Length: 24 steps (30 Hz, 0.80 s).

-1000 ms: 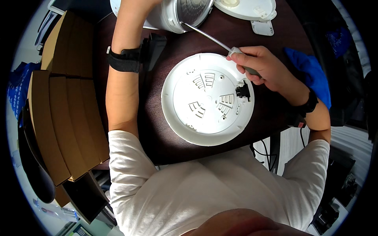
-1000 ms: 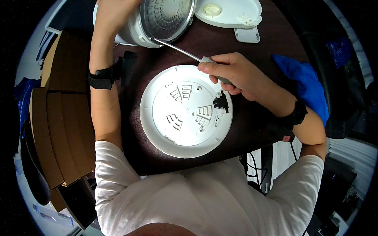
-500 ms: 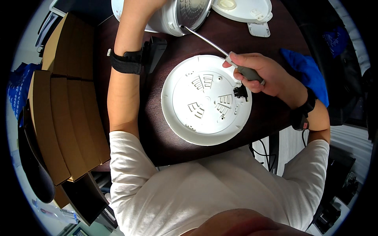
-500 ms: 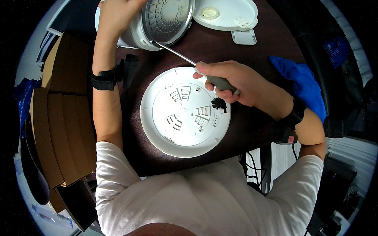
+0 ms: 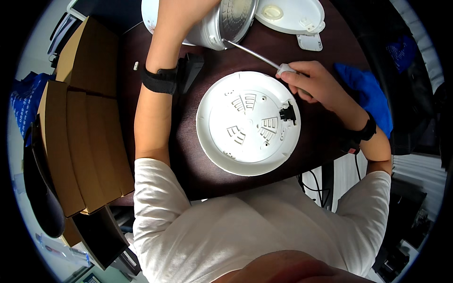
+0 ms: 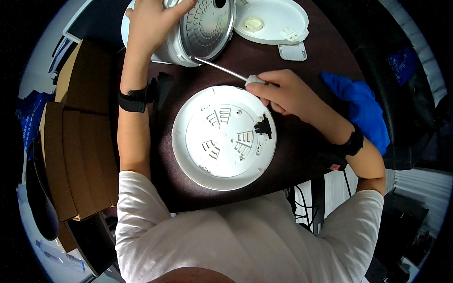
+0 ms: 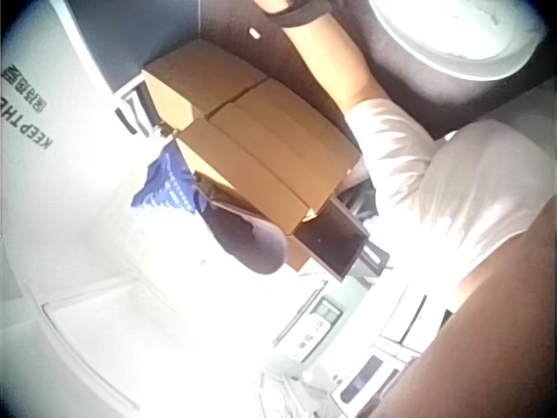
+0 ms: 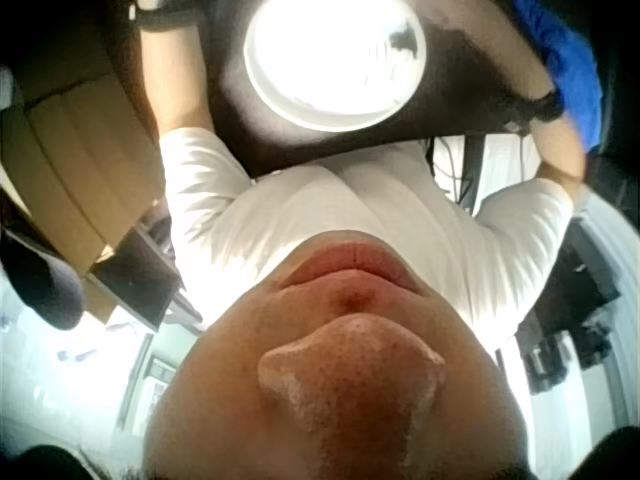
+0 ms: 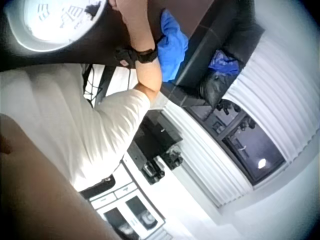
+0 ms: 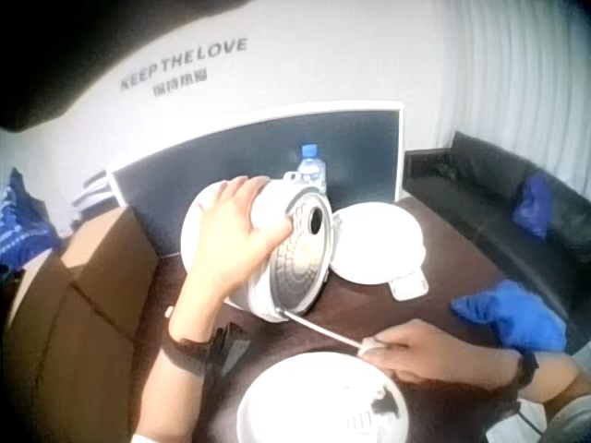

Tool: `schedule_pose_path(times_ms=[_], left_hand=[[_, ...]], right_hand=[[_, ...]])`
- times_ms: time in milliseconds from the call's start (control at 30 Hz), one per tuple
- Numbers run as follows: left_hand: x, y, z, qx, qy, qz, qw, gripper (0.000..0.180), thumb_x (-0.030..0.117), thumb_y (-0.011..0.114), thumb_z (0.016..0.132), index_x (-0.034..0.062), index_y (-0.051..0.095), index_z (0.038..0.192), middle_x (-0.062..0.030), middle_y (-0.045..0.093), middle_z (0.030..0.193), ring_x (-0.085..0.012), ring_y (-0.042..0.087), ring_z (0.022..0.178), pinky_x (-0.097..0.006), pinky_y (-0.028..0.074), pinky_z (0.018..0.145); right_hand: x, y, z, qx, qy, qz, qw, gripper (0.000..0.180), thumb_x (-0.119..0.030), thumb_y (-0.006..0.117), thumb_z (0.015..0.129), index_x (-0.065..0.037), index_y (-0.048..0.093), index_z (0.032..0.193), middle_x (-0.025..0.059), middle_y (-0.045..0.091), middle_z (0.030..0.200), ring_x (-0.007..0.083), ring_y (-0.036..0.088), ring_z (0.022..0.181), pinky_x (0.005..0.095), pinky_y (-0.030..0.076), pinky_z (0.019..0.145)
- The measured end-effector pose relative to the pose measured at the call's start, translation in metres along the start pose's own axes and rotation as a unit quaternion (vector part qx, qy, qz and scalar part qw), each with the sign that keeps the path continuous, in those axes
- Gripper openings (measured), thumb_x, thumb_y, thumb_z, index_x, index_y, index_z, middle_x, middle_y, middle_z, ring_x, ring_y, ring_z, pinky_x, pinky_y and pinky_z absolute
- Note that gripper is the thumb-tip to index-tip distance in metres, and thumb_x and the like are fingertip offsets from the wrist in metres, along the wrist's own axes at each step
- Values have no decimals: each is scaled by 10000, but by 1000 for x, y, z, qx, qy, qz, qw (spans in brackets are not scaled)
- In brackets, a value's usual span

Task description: The person disassembles a white appliance, likely a rice cooker, using a screwdriver to remove screws from the lid and base. They wipe the base with a blue cloth and place the removed screws on the table.

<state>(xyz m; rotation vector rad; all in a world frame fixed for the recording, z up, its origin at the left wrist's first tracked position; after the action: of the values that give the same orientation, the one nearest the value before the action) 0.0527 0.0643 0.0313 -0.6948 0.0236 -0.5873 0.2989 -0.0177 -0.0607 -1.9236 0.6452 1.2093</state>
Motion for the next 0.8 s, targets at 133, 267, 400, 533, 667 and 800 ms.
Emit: schedule_pose_path(times_ms=[133,267,400,533,667,800], left_hand=[[1,1,2,-4,1,-9,1000,572,351,654,718,-27,624,1147,-218,615,1149,-384,546,1127,-461,412,996],[1,1,1,-6,-1,-4,1000,575,342,654,715,-27,621,1154,-221,611,1163,-382,544,1138,-455,409,1004],[3,0,2,-18,-12,-8,1000,572,329,650,718,-30,617,1162,-217,610,1174,-374,544,1147,-443,406,1014],[2,1,2,-13,-2,-19,1000,567,318,650,718,-37,615,1159,-218,613,1164,-371,546,1146,-431,408,1016],[1,2,3,-15,0,-18,1000,563,315,652,718,-39,616,1154,-220,614,1164,-371,549,1145,-425,410,1015],[1,2,3,-16,3,-15,1000,561,319,653,719,-38,619,1151,-219,616,1163,-371,551,1146,-422,409,1016]], right_hand=[[11,-3,-3,233,-287,-277,887,308,-277,710,872,-9,670,1019,96,646,746,185,609,577,301,469,526],[0,-6,-8,253,-292,-376,842,312,-254,745,834,-36,667,1043,106,661,797,233,647,642,308,489,537],[-3,-10,-2,260,-315,-441,800,334,-278,745,826,-62,664,1069,78,655,807,217,633,627,290,485,528],[-3,-13,3,268,-333,-458,779,337,-284,742,828,-77,663,1081,64,646,796,199,624,612,278,480,519],[0,-13,5,268,-336,-455,780,339,-292,737,832,-82,664,1088,60,648,798,198,627,615,279,486,524],[-1,-18,9,256,-327,-463,783,348,-310,728,839,-79,664,1092,68,661,814,206,645,646,289,499,548]])
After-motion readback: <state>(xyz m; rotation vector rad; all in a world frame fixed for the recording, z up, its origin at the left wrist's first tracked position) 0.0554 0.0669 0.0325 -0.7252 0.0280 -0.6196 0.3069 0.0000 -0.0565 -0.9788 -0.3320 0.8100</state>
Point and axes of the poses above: each hand's wrist, its own z-axis towards the middle knuckle, its own y-axis out of the palm, x = y × z, the point moved 2 cm from there along z, towards the middle knuckle
